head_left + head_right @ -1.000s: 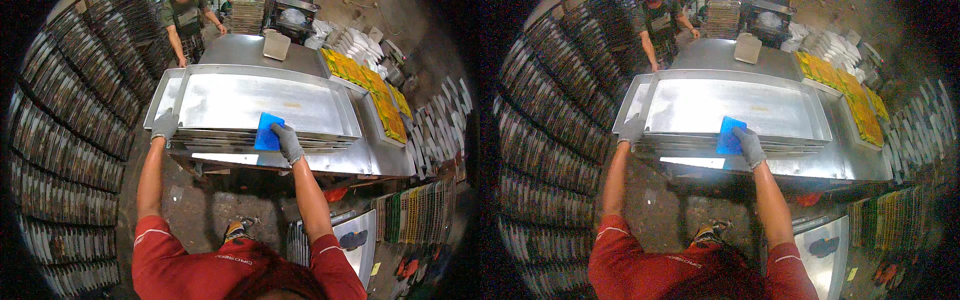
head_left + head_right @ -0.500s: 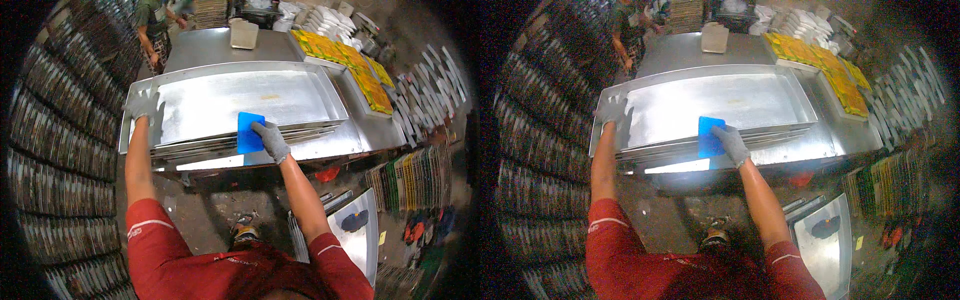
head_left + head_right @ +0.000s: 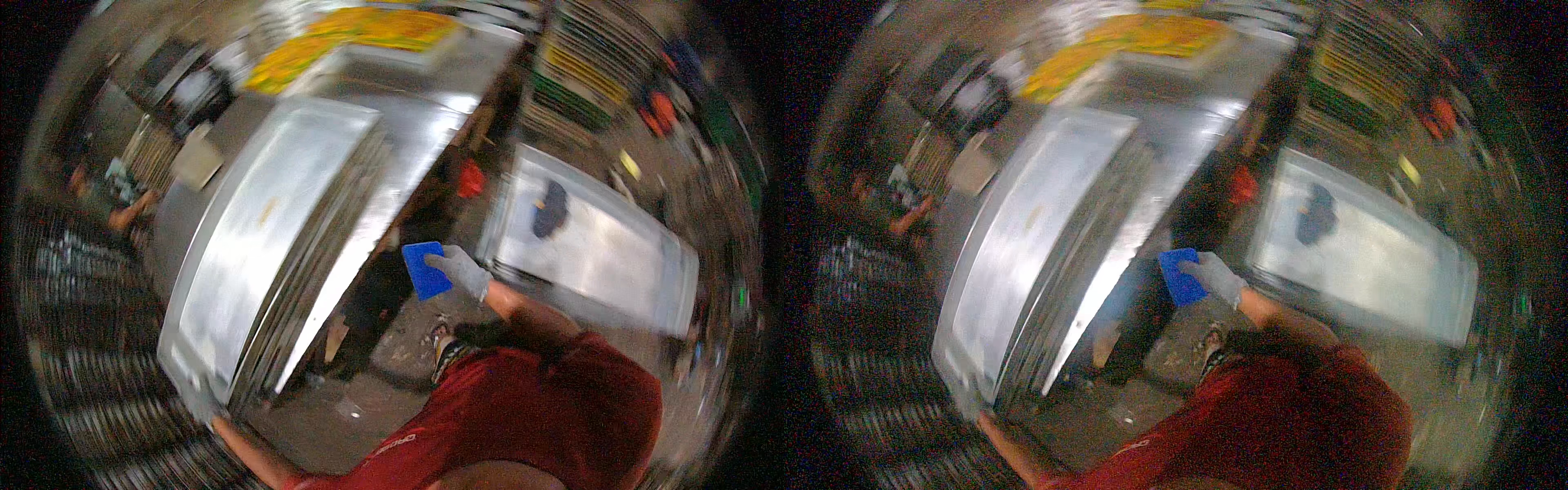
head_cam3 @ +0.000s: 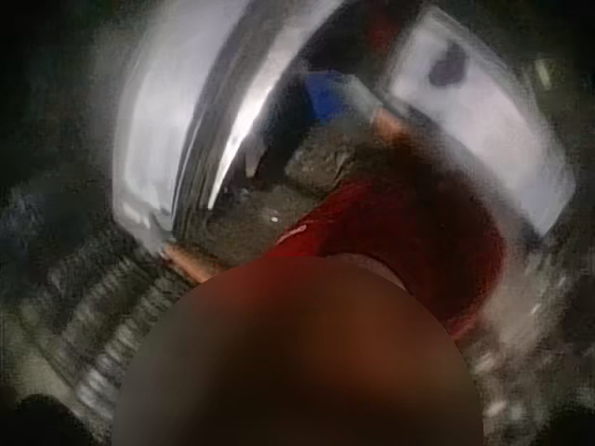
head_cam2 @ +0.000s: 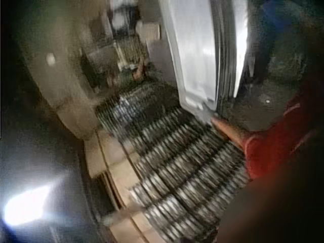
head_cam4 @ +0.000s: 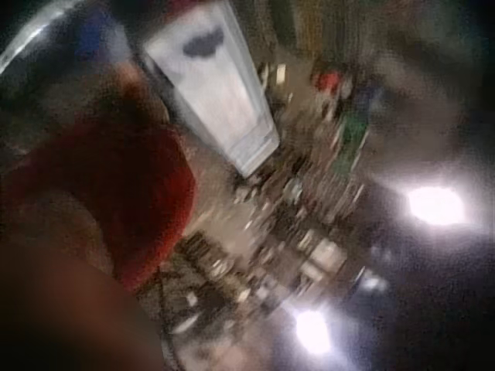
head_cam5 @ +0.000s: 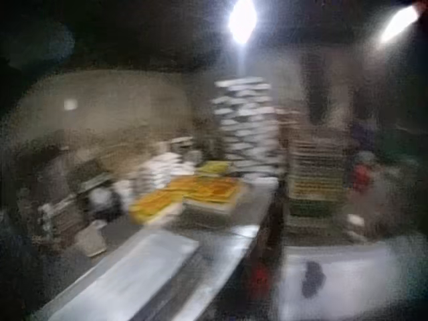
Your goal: The person wipes the interior surfaces of rectangular metal trays using a blue sponge and a dark cloth. The person repeatedly picks up trays, wipes them, and stacks them on a metal table in a workshop.
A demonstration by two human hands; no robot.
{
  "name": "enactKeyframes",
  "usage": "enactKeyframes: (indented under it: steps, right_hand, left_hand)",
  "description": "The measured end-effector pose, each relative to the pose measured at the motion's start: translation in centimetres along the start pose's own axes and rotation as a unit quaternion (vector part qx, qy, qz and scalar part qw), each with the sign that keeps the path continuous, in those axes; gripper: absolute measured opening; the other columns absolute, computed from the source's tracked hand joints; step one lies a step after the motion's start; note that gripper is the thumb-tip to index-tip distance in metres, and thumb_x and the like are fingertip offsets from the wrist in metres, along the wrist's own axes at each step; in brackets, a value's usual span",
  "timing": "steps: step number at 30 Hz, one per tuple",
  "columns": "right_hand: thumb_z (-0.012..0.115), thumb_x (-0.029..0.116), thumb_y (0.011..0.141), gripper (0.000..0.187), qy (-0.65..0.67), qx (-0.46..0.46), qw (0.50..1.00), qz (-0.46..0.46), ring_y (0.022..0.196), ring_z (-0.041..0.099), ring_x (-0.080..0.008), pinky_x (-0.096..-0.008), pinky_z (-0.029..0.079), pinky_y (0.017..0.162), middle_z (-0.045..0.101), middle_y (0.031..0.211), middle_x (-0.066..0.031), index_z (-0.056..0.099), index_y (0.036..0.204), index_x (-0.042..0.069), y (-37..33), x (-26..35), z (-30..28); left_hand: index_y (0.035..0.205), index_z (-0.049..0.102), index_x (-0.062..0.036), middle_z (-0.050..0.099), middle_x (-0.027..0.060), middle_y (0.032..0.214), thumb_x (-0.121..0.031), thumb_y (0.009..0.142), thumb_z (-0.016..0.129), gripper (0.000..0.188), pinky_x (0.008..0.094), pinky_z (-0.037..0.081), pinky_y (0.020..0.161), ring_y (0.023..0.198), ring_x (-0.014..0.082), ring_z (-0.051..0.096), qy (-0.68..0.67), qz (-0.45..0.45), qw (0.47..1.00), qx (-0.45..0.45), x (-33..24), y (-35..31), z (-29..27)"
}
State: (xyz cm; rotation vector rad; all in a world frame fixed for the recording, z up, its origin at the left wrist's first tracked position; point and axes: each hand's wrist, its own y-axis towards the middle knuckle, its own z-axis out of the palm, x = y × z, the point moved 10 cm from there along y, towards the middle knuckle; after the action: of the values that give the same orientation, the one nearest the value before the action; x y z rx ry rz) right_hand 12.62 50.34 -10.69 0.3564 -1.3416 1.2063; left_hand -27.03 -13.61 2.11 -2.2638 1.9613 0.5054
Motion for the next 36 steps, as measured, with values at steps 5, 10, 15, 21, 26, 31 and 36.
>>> enactKeyframes:
  steps: [5, 10, 15, 21, 26, 31, 36]
  right_hand:
    - [0.064, 0.041, 0.099, 0.040, -0.286, -0.288, 0.913, -0.037, 0.085, 0.073, -0.0232, -0.0412, 0.057, 0.079, 0.077, 0.099, -0.0114, 0.076, 0.112, 0.005, -12.8, 4.9, -16.3]
    - [0.064, 0.046, 0.095, 0.042, -0.178, -0.453, 0.869, -0.091, 0.093, 0.075, -0.0272, -0.0419, 0.057, 0.084, 0.077, 0.107, -0.0149, 0.076, 0.115, 0.012, -22.9, 3.1, -28.2]
    - [0.069, 0.013, 0.095, 0.030, 0.023, -0.517, 0.820, -0.245, 0.084, 0.069, -0.0151, -0.0326, 0.060, 0.071, 0.071, 0.095, -0.0047, 0.067, 0.123, 0.004, -33.9, -2.8, -46.7]
    - [0.071, 0.032, 0.090, 0.034, -0.268, -0.772, 0.529, 0.228, 0.080, 0.074, -0.0242, -0.0417, 0.058, 0.068, 0.076, 0.096, -0.0143, 0.076, 0.105, 0.001, -60.4, -17.7, -73.0]
    - [0.075, 0.033, 0.089, 0.036, 0.051, -0.666, 0.742, -0.062, 0.079, 0.066, -0.0154, -0.0360, 0.053, 0.070, 0.073, 0.092, -0.0044, 0.076, 0.107, 0.002, -47.9, -17.0, -75.6]
    - [0.069, 0.036, 0.086, 0.036, -0.389, -0.527, 0.754, -0.061, 0.087, 0.073, -0.0396, -0.0513, 0.056, 0.076, 0.075, 0.092, -0.0238, 0.076, 0.094, 0.002, -22.9, 4.5, -54.9]
    - [0.068, 0.034, 0.088, 0.033, -0.473, -0.133, 0.870, -0.047, 0.083, 0.073, -0.0338, -0.0472, 0.058, 0.078, 0.076, 0.092, -0.0192, 0.077, 0.100, 0.004, -9.0, 6.0, -27.5]
  left_hand:
    - [0.150, 0.050, -0.0192, 0.054, 0.0204, 0.148, -0.059, 0.098, 0.054, 0.066, 0.0526, 0.045, 0.109, 0.129, 0.0416, 0.058, -0.240, 0.087, 0.955, 0.149, -15.3, -2.4, 7.5]
    - [0.163, 0.034, -0.0166, 0.047, 0.0199, 0.158, -0.057, 0.107, 0.043, 0.070, 0.0508, 0.040, 0.116, 0.136, 0.0416, 0.053, -0.439, -0.100, 0.721, 0.527, -35.8, -12.0, 15.3]
    - [0.147, 0.050, -0.0013, 0.057, 0.0183, 0.143, -0.028, 0.102, 0.059, 0.053, 0.0411, 0.043, 0.111, 0.125, 0.0318, 0.059, -0.399, 0.463, 0.699, 0.370, -65.1, -38.9, 13.0]
    - [0.151, 0.048, -0.0093, 0.060, 0.0250, 0.126, -0.040, 0.083, 0.082, 0.082, 0.0504, 0.050, 0.099, 0.114, 0.0414, 0.063, -0.147, 0.643, 0.679, 0.322, -74.9, -73.2, 20.9]
    - [0.140, 0.058, -0.0086, 0.069, 0.0228, 0.118, -0.028, 0.080, 0.082, 0.068, 0.0455, 0.054, 0.093, 0.106, 0.0390, 0.068, -0.124, 0.559, 0.743, 0.347, -76.1, -73.8, 26.6]
    - [0.130, 0.060, 0.0052, 0.070, 0.0110, 0.117, -0.016, 0.091, 0.074, 0.046, 0.0343, 0.055, 0.091, 0.105, 0.0220, 0.068, -0.448, 0.297, 0.657, 0.528, -76.0, -68.2, 24.9]
    - [0.132, 0.059, -0.0007, 0.067, 0.0094, 0.126, -0.030, 0.101, 0.058, 0.043, 0.0378, 0.054, 0.096, 0.111, 0.0220, 0.067, -0.527, 0.205, 0.574, 0.593, -75.6, -61.7, 20.5]
